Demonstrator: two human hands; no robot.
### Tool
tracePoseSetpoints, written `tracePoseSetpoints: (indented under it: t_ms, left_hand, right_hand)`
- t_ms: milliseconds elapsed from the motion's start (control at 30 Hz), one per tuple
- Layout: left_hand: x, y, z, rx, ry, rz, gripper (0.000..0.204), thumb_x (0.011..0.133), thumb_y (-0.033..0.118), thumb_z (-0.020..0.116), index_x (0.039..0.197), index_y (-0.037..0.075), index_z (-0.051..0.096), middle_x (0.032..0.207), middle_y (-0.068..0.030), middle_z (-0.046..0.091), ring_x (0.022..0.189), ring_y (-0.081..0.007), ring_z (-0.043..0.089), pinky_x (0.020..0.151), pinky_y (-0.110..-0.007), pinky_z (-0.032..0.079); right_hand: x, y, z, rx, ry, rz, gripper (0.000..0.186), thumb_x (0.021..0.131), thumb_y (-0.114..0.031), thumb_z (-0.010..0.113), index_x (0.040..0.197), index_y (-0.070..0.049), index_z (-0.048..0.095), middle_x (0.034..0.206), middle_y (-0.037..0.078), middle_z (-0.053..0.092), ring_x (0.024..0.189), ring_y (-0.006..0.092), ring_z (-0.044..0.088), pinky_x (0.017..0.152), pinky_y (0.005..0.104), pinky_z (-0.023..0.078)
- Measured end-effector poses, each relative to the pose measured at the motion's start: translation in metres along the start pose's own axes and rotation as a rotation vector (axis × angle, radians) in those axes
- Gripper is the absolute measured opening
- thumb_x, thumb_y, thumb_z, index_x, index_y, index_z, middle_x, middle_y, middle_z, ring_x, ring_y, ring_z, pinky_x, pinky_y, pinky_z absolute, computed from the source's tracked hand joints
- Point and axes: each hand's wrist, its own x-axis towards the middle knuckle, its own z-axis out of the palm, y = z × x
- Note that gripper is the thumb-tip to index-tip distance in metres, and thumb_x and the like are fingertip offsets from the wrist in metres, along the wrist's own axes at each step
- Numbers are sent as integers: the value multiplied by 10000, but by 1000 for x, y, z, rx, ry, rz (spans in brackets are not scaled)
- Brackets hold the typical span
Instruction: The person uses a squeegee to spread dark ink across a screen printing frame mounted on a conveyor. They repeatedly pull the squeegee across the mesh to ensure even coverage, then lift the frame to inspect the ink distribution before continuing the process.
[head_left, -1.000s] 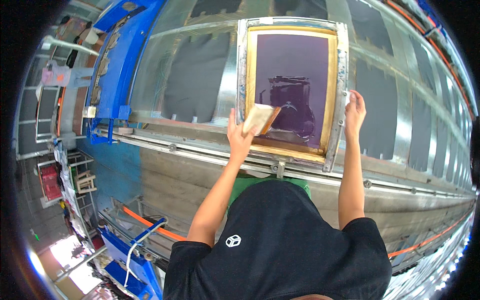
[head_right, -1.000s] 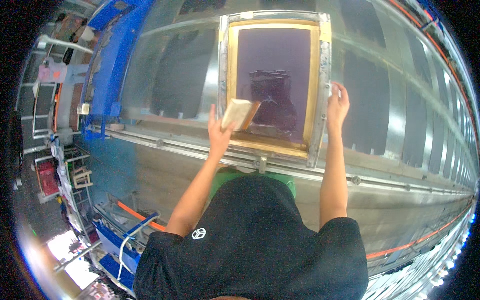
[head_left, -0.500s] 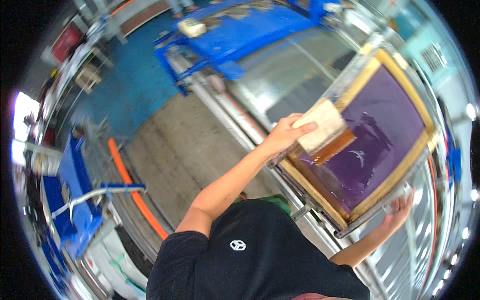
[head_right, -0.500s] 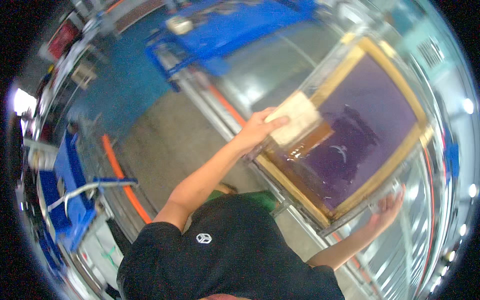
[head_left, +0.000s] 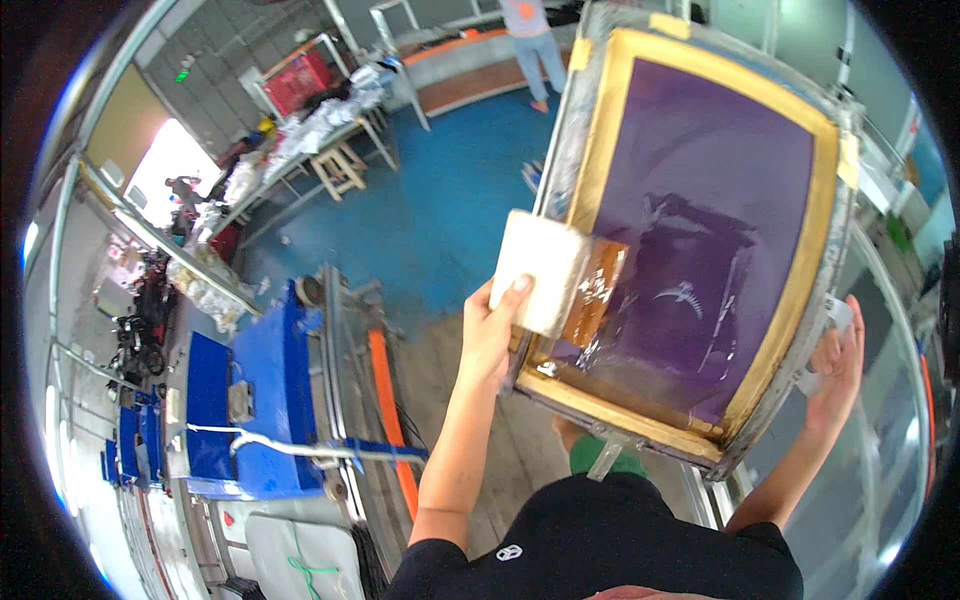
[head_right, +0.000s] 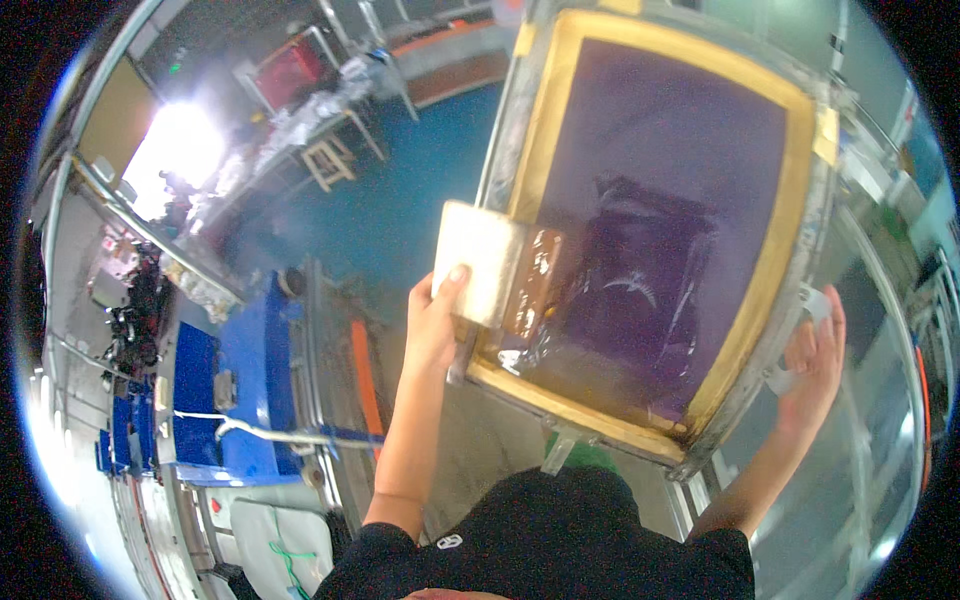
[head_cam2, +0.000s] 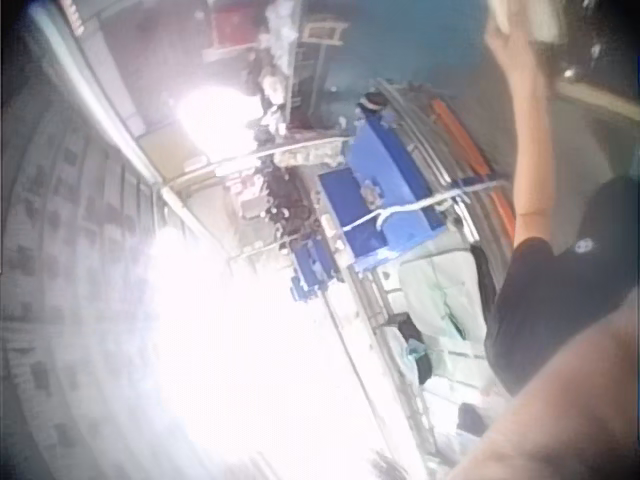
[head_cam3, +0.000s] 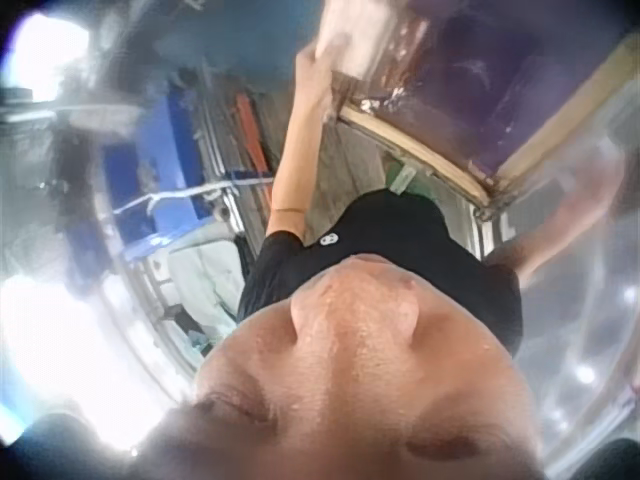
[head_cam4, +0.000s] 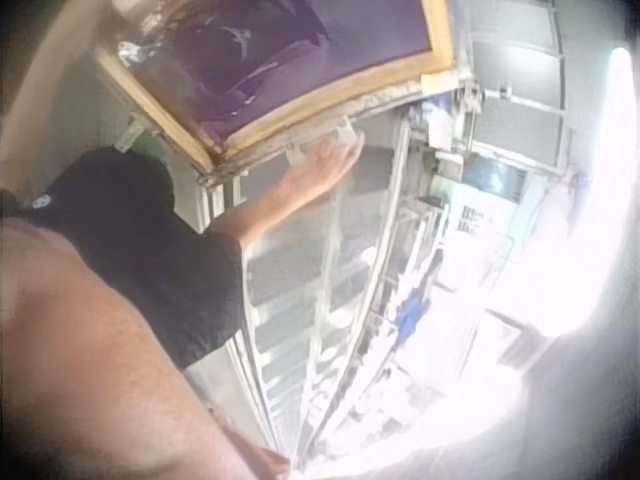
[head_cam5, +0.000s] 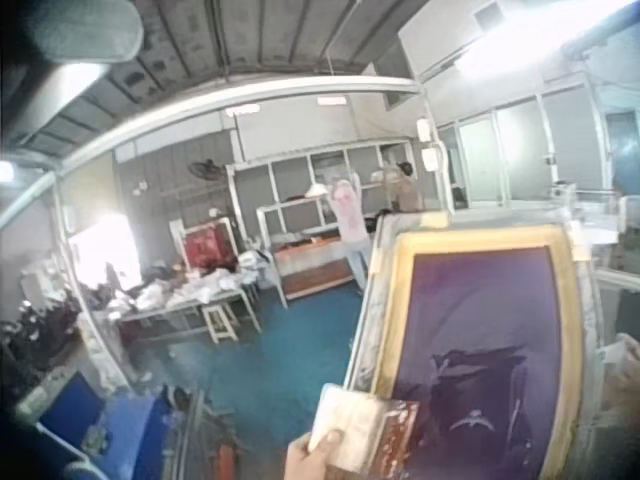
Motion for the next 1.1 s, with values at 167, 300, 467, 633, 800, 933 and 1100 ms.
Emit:
tracePoseSetpoints:
  t_ms: [167, 300, 467, 633, 800, 933, 1100]
  left_hand:
    - [109, 13, -127, 90, 246, 137, 419, 942, 253, 757, 1178, -84, 681, 1061, -81, 731, 924, -122, 652, 844, -289, 512]
    - [153, 6, -237, 193, 511, 86, 371, 953, 250, 740, 1156, -58, 704, 1050, -77, 735, 914, -122, 654, 830, -284, 510]
    - [178, -68, -322, 182, 725, 16, 346, 952, 269, 736, 1105, -41, 711, 1026, -77, 732, 905, -144, 665, 801, -316, 524]
    - [240, -104, -381, 122, 899, 39, 410, 969, 323, 716, 1119, -57, 685, 988, -93, 719, 894, -179, 681, 760, -342, 543]
    - [363, -80, -458, 365, 921, -43, 499, 968, 426, 705, 1041, -67, 678, 848, -86, 700, 697, -184, 657, 599, -334, 520]
    - [453, -56, -478, 214, 744, -52, 482, 969, 394, 712, 1074, -75, 690, 908, -101, 722, 759, -172, 687, 652, -308, 549]
    - [613, -57, -479, 195, 539, -150, 441, 957, 335, 731, 1098, -81, 695, 957, -78, 720, 798, -166, 675, 697, -319, 541]
  right_hand:
    - [69, 129, 188, 7, -133, 107, 428, 977, -195, 662, 1379, -96, 551, 768, -83, 448, 653, 31, 402, 576, 203, 295]
    - [96, 241, 338, 17, -529, 314, 364, 941, -136, 681, 1297, -155, 608, 870, -51, 569, 743, 74, 489, 655, 238, 388]
    - [107, 406, 479, 113, -508, 619, 226, 928, -153, 722, 1147, -113, 680, 885, -48, 603, 727, 56, 509, 617, 217, 393]
    - [124, 488, 636, -42, -719, 703, 181, 943, -192, 729, 1111, -125, 710, 818, -47, 594, 649, 61, 476, 546, 232, 348]
    - [160, 520, 777, -85, -919, 539, 352, 999, -162, 654, 1348, -122, 625, 779, -53, 516, 656, 48, 413, 560, 232, 325]
    - [207, 527, 813, -40, -869, 455, 313, 997, -221, 681, 1287, -103, 690, 851, -54, 600, 687, 50, 435, 604, 248, 348]
    - [275, 577, 797, -80, -602, 474, 244, 989, -241, 695, 1162, -75, 744, 1022, -31, 710, 714, 52, 455, 616, 261, 360]
